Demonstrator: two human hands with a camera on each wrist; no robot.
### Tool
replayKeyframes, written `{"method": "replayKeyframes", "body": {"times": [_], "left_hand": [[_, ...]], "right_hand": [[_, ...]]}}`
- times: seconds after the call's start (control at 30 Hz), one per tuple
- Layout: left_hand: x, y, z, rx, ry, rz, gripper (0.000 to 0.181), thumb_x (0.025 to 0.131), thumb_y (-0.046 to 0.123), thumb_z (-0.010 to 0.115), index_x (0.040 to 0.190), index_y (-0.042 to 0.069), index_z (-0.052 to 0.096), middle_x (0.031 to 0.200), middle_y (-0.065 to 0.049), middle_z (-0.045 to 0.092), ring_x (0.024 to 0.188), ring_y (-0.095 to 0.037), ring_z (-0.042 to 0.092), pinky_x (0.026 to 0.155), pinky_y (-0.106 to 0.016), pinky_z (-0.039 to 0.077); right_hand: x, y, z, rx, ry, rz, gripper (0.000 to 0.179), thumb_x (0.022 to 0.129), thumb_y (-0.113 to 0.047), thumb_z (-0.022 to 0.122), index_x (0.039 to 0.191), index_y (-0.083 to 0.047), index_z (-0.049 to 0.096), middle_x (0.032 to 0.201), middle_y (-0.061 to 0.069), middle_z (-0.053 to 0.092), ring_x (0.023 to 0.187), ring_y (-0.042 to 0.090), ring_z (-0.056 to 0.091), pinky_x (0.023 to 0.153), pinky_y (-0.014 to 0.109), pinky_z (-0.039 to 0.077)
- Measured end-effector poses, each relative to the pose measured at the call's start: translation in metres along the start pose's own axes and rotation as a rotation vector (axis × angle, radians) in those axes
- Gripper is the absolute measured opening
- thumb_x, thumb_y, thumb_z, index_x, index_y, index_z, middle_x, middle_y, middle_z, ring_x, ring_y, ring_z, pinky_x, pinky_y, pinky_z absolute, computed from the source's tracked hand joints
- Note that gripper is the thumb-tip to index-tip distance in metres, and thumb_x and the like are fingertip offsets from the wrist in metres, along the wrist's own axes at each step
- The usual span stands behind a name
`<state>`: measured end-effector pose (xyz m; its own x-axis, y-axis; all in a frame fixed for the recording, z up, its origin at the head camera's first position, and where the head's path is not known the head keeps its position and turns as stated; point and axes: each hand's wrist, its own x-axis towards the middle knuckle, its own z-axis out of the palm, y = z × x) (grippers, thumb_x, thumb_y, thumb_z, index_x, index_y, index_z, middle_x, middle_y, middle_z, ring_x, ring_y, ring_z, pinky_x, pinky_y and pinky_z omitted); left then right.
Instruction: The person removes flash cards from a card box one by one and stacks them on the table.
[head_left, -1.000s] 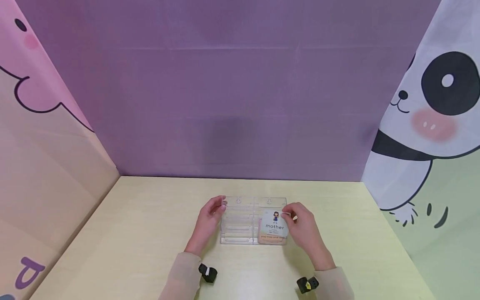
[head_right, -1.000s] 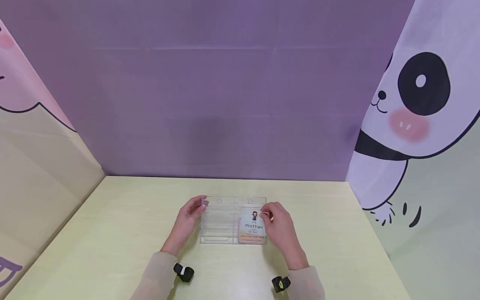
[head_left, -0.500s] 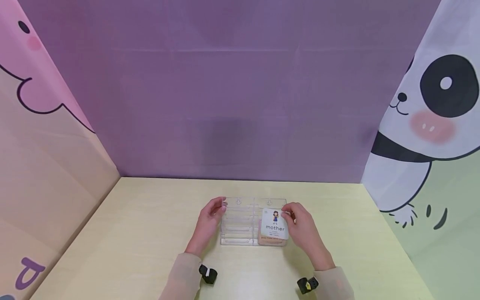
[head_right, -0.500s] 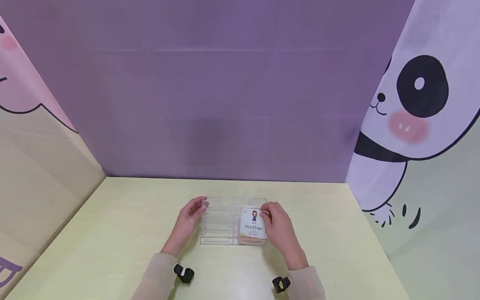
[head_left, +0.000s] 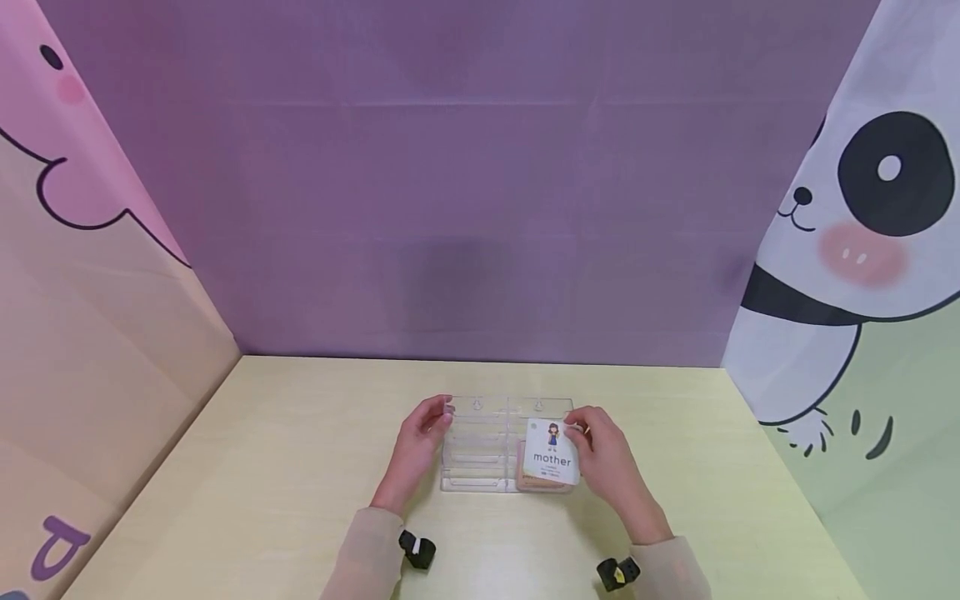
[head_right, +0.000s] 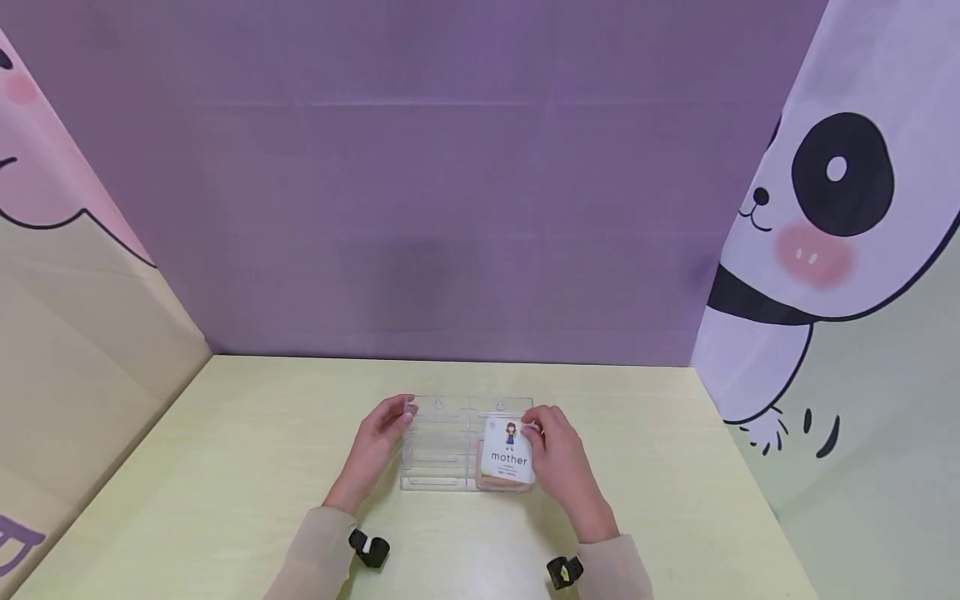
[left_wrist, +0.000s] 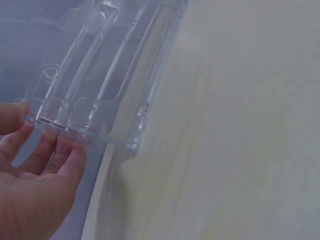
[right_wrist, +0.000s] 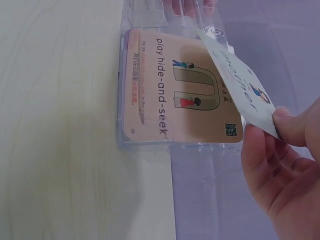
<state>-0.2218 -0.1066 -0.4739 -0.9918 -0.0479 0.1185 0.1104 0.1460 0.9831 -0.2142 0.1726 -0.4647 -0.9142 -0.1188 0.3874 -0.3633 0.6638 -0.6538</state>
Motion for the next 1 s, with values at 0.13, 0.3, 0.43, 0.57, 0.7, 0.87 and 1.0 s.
{"method": "replayKeyframes", "body": {"times": [0.13,0.3,0.43,0.57,0.7,0.87,1.0], "left_hand": [[0.0,-0.001,0.001,-0.007,-0.001,-0.005,0.035,0.103,0.004,0.057,0.139,0.0,0.056,0.133,-0.021,0.06,0.128,-0.037,0.053,0.112,-0.051,0.038],[-0.001,0.0,0.001,-0.009,-0.003,-0.009,0.036,0.103,0.005,0.057,0.139,0.0,0.056,0.134,-0.021,0.06,0.128,-0.037,0.053,0.112,-0.051,0.038],[0.0,-0.001,0.001,-0.005,-0.006,-0.004,0.035,0.103,0.004,0.056,0.138,-0.001,0.056,0.132,-0.021,0.061,0.126,-0.036,0.054,0.111,-0.051,0.039],[0.004,-0.006,0.001,0.0,-0.013,0.004,0.035,0.104,0.004,0.056,0.139,-0.002,0.056,0.131,-0.021,0.061,0.125,-0.035,0.055,0.11,-0.05,0.04],[0.015,-0.028,0.0,0.008,-0.015,0.008,0.037,0.104,0.008,0.057,0.141,0.003,0.056,0.132,-0.016,0.061,0.124,-0.031,0.055,0.109,-0.048,0.041],[0.019,-0.039,-0.001,0.01,-0.012,0.017,0.038,0.105,0.013,0.057,0.142,0.005,0.056,0.134,-0.014,0.061,0.125,-0.029,0.055,0.109,-0.047,0.041],[0.019,-0.039,-0.001,-0.011,-0.01,0.017,0.037,0.104,0.012,0.058,0.141,0.004,0.056,0.133,-0.014,0.061,0.124,-0.029,0.056,0.109,-0.047,0.04]], "right_hand": [[-0.003,0.0,-0.001,0.058,0.013,-0.005,0.013,0.095,0.005,0.066,0.105,-0.003,0.064,0.094,0.005,0.058,0.076,0.016,0.05,0.06,0.024,0.045],[-0.006,-0.003,-0.003,0.149,-0.005,0.033,0.013,0.096,0.005,0.064,0.105,-0.004,0.063,0.093,0.006,0.058,0.076,0.018,0.051,0.048,0.024,0.049],[-0.008,-0.004,-0.006,0.19,-0.029,0.082,0.014,0.096,0.006,0.064,0.106,-0.004,0.062,0.091,0.007,0.055,0.074,0.02,0.051,0.042,0.027,0.05],[-0.009,-0.007,-0.008,0.228,-0.066,0.142,0.014,0.097,0.006,0.063,0.105,-0.005,0.062,0.09,0.008,0.055,0.074,0.023,0.052,0.043,0.036,0.053],[-0.01,-0.01,-0.005,0.237,-0.101,0.157,0.014,0.097,0.005,0.063,0.105,-0.006,0.061,0.09,0.008,0.055,0.074,0.023,0.054,0.044,0.036,0.054],[-0.013,-0.013,-0.003,0.236,-0.114,0.135,0.014,0.097,0.004,0.064,0.105,-0.006,0.061,0.089,0.007,0.055,0.073,0.022,0.055,0.044,0.034,0.054],[-0.015,-0.016,-0.002,0.262,-0.127,0.145,0.013,0.097,0.004,0.064,0.104,-0.007,0.061,0.09,0.007,0.056,0.073,0.021,0.056,0.044,0.037,0.054]]}}
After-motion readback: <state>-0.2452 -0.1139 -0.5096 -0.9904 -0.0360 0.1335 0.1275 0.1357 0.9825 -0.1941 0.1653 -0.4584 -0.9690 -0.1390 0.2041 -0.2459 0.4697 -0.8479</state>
